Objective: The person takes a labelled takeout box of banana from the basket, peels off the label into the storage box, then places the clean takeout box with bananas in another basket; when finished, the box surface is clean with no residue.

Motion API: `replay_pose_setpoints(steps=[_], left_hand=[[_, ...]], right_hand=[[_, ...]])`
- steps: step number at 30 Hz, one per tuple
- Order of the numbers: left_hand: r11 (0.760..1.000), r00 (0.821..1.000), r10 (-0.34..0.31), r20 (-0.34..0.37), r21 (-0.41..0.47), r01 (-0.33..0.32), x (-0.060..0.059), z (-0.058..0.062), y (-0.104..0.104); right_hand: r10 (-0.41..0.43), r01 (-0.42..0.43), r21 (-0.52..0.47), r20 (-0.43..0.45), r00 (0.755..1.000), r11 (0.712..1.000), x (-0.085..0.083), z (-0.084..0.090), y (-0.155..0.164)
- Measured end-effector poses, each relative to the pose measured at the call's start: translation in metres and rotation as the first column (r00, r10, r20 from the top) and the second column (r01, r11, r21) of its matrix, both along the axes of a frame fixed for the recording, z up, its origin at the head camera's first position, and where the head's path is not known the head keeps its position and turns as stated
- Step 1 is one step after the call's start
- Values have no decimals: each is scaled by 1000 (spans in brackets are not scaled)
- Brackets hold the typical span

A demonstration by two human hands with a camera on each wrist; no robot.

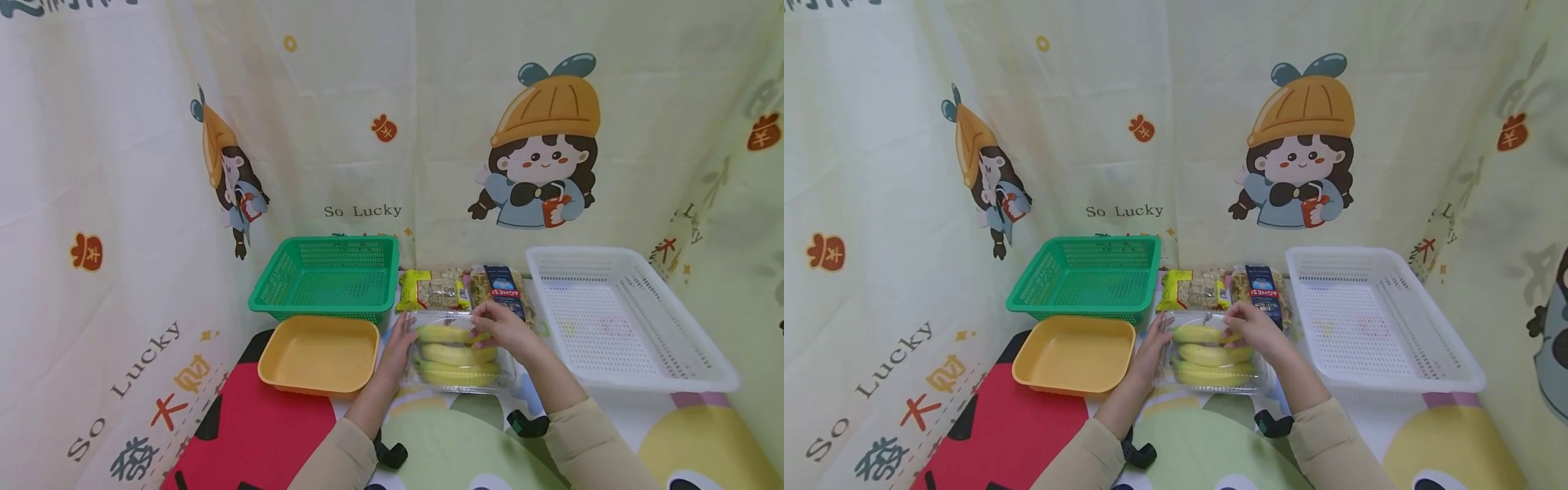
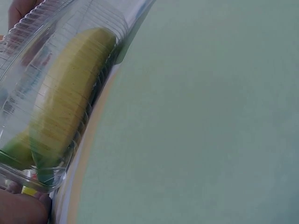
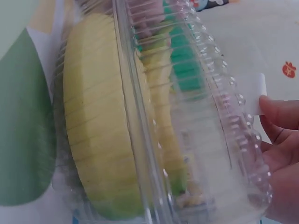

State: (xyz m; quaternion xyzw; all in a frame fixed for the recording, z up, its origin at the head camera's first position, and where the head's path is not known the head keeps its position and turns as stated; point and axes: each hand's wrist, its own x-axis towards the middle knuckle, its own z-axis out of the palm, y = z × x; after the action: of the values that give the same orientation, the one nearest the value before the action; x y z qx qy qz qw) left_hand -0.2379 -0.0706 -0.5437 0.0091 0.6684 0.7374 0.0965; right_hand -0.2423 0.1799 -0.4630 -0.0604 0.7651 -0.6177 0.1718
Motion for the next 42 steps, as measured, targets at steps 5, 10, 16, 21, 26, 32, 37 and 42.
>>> replay_pose_setpoints(steps=[5,10,16,21,26,32,37,42], left_hand=[[1000,1000,2,-8,6,-2,-1,-2,1],[1000,1000,1,-13,2,-1,1,-3,1],[1000,1000,-3,-25,-8,3,3,-2,1],[1000,1000,-10,-26,-11,10,3,-2,2],[1000,1000,-9,-17,-4,9,1,-2,1],[1000,1000,-6,4,-22,6,1,0,0],[991,998,47,36,-123,-42,5,6,-2],[944,991,130,-34,-301,-134,11,19,-3]], right_hand=[[21,-22,-43,-4,1000,999,3,1,1],[42,-42,-35,-7,999,998,5,5,0],[39,-40,-23,-27,999,999,8,8,-1],[-4,0,-56,-85,996,998,9,11,1],[-22,14,-85,-87,996,996,8,11,3],[-31,29,-25,-90,995,999,9,6,3],[-46,47,10,-88,995,999,12,6,5],[-58,53,-59,-103,993,997,14,3,5]])
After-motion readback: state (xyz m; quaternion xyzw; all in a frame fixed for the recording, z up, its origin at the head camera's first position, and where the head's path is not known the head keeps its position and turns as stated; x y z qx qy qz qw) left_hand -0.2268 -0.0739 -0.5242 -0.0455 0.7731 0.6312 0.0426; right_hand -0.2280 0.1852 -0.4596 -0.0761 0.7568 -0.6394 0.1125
